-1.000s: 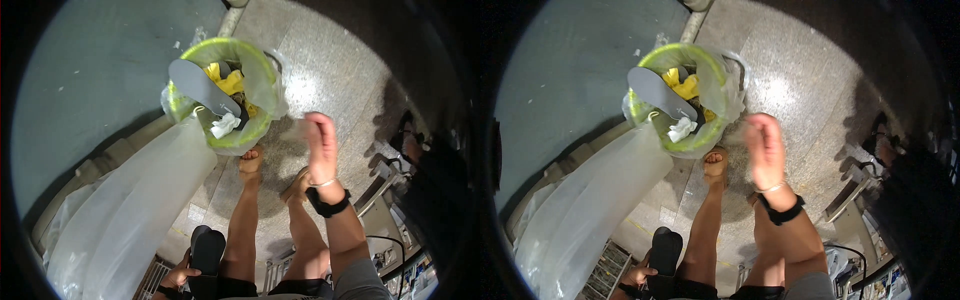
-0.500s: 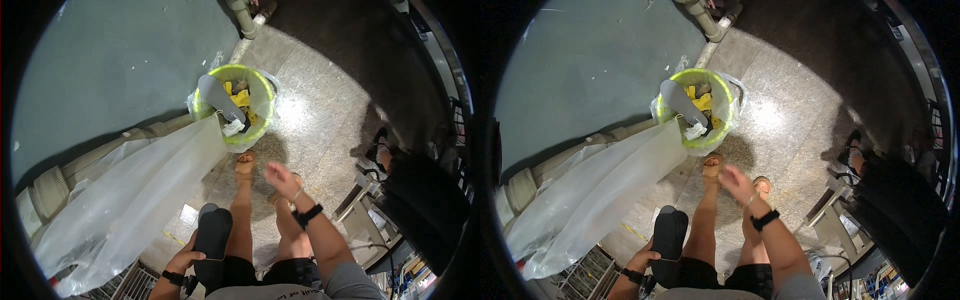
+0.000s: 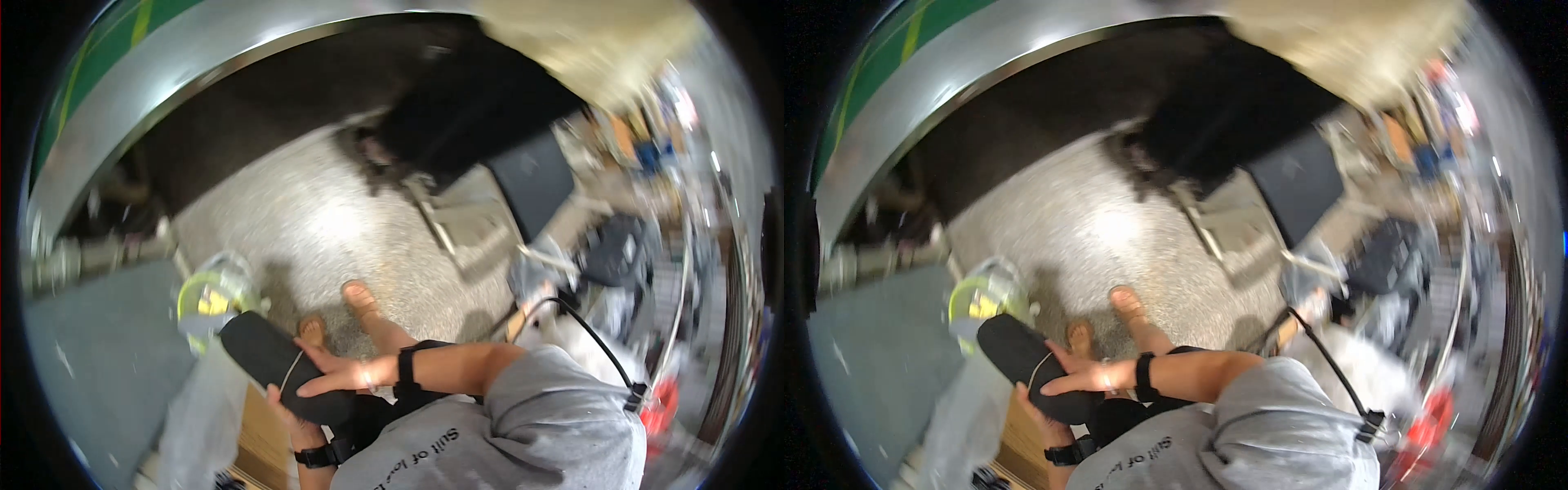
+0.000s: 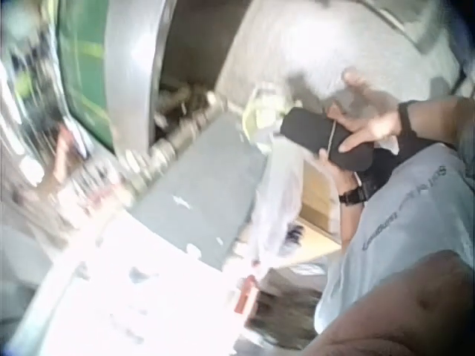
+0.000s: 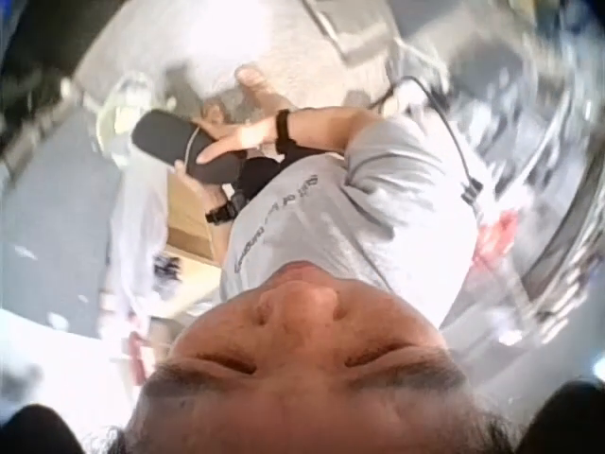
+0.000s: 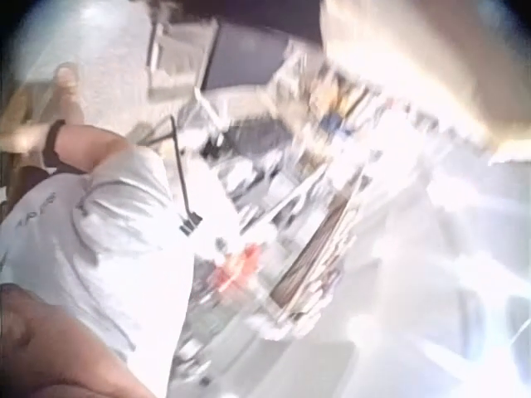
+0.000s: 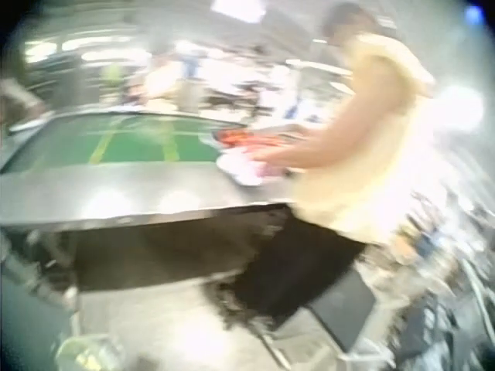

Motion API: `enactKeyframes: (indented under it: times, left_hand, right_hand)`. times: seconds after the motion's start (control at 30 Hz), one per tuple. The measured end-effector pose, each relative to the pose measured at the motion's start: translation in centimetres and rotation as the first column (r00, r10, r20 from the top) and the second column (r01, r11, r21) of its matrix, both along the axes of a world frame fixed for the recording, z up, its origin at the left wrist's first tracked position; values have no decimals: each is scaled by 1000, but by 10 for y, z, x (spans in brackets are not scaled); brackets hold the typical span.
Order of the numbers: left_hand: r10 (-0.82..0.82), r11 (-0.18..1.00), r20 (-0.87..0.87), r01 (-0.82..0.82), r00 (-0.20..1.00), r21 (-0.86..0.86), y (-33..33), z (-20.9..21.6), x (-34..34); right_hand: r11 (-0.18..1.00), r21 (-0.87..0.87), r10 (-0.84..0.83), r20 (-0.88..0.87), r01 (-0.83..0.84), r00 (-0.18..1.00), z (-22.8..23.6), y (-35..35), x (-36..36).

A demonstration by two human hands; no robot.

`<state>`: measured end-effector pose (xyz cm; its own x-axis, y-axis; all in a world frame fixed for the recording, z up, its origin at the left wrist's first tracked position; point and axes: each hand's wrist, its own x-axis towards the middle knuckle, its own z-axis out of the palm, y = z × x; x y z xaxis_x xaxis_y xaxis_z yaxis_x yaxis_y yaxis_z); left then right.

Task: Organize and inspect shoe outsoles and complete shoes at a manufacturing assembly line.

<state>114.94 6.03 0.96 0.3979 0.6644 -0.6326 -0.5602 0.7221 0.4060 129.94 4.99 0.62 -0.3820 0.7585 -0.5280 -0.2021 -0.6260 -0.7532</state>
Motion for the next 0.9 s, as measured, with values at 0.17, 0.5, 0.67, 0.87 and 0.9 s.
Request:
enactKeyframes:
  times: [0.17, 0.5, 0.67, 0.87, 0.9]
  left_hand:
    - [-337, 941, 3, 337, 942, 36, 10, 55, 46]
    - [-849, 507, -54, 839, 526, 197, -37, 117, 128]
    - [-950, 206, -156, 919, 271, 337, -90, 140, 209]
    - [-966, -50, -241, 853, 90, 520, -172, 172, 327]
    - [-968, -76, -242, 850, 62, 522, -186, 179, 346]
  right_hand:
    - [933, -67, -351, 32, 352, 936, 59, -40, 23]
    - [507, -119, -812, -398, 853, 427, 128, -168, 52]
    - [301, 41, -859, -422, 953, 289, 127, -240, 106]
    - [6, -102, -819, -572, 995, -53, 160, -351, 186]
    - [-34, -98, -778, -622, 995, -88, 164, -370, 199]
